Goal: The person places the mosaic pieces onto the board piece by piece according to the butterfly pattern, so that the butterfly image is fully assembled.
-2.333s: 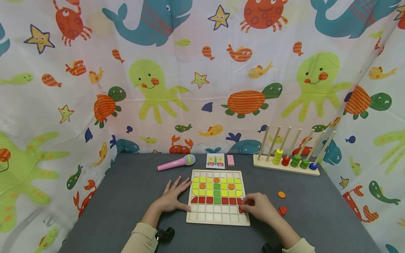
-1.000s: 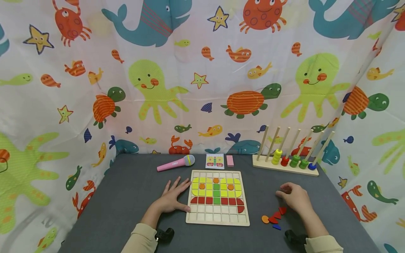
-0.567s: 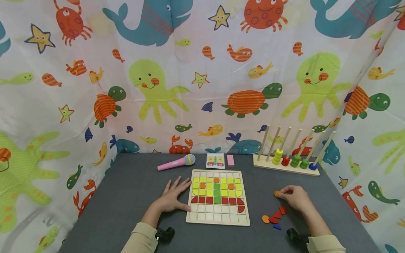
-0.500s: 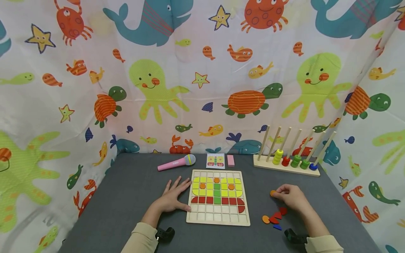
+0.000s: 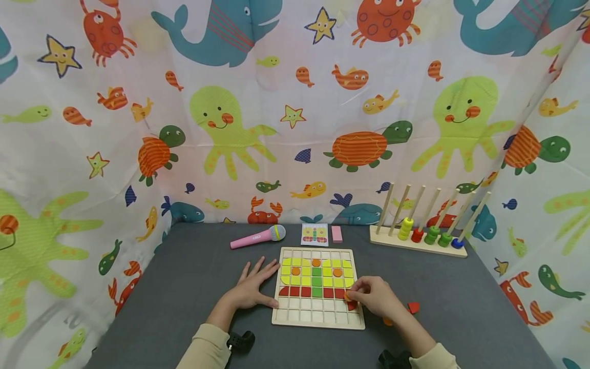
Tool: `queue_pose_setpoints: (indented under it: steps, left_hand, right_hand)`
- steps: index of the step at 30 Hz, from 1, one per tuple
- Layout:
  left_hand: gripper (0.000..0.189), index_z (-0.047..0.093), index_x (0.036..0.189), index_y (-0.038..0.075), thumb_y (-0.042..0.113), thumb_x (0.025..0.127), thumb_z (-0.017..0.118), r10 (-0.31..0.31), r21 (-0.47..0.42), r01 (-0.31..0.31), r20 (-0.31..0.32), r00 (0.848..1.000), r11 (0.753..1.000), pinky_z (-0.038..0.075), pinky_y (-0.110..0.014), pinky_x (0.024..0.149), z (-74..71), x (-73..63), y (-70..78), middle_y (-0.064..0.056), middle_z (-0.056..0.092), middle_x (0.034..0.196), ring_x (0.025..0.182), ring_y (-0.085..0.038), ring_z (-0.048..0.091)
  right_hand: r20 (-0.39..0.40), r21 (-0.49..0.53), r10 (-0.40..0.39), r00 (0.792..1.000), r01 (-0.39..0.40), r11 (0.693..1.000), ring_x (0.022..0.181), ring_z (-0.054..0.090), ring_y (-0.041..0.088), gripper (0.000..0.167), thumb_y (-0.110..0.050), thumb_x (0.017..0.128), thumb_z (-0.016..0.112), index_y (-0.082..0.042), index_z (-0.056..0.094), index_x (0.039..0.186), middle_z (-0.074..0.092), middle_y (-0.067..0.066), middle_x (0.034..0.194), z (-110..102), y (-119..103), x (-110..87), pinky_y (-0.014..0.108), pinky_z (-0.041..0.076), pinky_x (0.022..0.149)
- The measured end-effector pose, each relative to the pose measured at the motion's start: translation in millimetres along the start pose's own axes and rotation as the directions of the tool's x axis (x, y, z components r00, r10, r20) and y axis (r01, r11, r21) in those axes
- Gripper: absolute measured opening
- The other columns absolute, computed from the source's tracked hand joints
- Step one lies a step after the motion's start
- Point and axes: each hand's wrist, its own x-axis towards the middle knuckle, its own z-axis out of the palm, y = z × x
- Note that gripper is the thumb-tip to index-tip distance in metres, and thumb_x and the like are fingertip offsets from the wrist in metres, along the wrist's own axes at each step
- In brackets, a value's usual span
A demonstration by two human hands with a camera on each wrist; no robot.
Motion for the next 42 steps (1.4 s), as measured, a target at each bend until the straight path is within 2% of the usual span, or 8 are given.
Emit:
queue_pose_setpoints:
  steps: [7,13,20,32,42]
  left_hand:
    - [0.112,0.027,0.161,0.030,0.065,0.071,0.081,0.007,0.011,-0.007,-0.002,1.000,1.000,-0.014,-0.063,0.120,0.5,0.4,-0.7,0.004,0.021,0.169,0.158,-0.032,-0.003]
    - [0.112,0.027,0.161,0.029,0.065,0.071,0.081,0.008,0.011,-0.007,-0.006,1.000,1.000,-0.013,-0.063,0.120,0.8,-0.1,0.5,0.004,0.022,0.169,0.158,-0.033,-0.003]
    - [0.112,0.027,0.161,0.030,0.067,0.070,0.081,-0.002,0.011,0.002,-0.006,1.000,1.000,-0.014,-0.062,0.120,2.2,0.9,-1.7,0.005,0.021,0.169,0.158,-0.032,-0.004]
    - [0.112,0.027,0.161,0.032,0.067,0.070,0.081,-0.007,0.009,0.007,-0.007,1.000,1.000,-0.015,-0.061,0.120,3.8,2.0,-4.7,0.007,0.021,0.169,0.158,-0.031,-0.004]
    - [0.111,0.026,0.161,0.031,0.067,0.071,0.081,-0.004,0.011,0.004,0.002,1.000,1.000,-0.014,-0.062,0.120,2.3,1.1,-5.0,0.007,0.019,0.169,0.158,-0.030,-0.005]
  right_hand:
    - [0.002,-0.075,-0.087,0.996,0.087,0.993,0.063,0.053,0.014,0.015,-0.022,0.085,0.082,-0.014,0.072,0.078,0.060,-0.002,0.065,22,-6,-2.8,0.024,0.041,0.052]
    - [-0.037,-0.110,-0.098,0.995,0.093,0.990,0.060,0.051,0.013,0.016,-0.019,0.082,0.084,-0.016,0.070,0.074,0.056,-0.003,0.062,27,-4,-1.2,0.023,0.038,0.050]
    - [-0.072,-0.112,-0.056,0.996,0.048,0.993,0.056,0.049,0.014,0.027,-0.025,0.077,0.089,-0.014,0.065,0.081,0.053,-0.001,0.062,26,-5,0.5,0.024,0.032,0.048]
    - [-0.039,-0.037,0.082,0.996,-0.083,0.996,0.060,0.047,0.017,0.038,-0.026,0.070,0.094,-0.009,0.064,0.085,0.052,0.004,0.069,22,-6,5.9,0.026,0.033,0.050]
    - [-0.057,-0.034,0.090,0.994,-0.092,0.995,0.060,0.045,0.018,0.042,-0.028,0.068,0.095,-0.009,0.063,0.086,0.051,0.005,0.069,21,-3,6.4,0.027,0.031,0.051]
